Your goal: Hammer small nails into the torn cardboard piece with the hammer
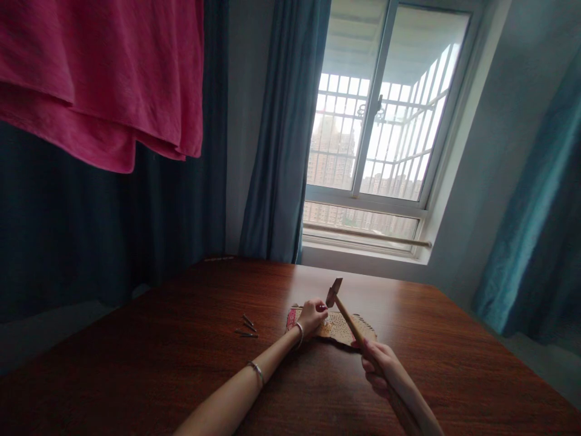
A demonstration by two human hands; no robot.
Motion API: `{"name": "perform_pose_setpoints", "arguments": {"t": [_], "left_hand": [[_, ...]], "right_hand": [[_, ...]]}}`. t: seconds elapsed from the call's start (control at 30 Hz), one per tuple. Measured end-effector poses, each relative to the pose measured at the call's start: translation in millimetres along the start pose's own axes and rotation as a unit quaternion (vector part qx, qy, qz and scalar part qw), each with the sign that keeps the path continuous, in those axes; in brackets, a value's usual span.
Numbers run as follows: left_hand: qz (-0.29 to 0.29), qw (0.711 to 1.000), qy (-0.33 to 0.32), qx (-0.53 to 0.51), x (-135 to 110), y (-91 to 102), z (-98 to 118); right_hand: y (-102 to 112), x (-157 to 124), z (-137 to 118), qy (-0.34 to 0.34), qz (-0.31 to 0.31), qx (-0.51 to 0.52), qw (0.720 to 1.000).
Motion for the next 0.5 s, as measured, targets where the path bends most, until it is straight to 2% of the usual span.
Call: {"name": "perform_pose_setpoints", "arguments": {"t": [0.5], "left_hand": [[-0.011,1.000,0.011,-0.005,-0.8,0.1,0.2]], "right_hand": [[-2.7,-0.6,-0.4,0.016,0.005,0.007,1.000]]}}
Point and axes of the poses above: each hand's wrist, its own x-axis towards the middle knuckle, its own y-axis out of the back of the hand, z = x × y, the point moved 3 cm from there along x, towards the middle knuckle, and after that the axes turned 14 degrees about x, right-handed, at the moved point
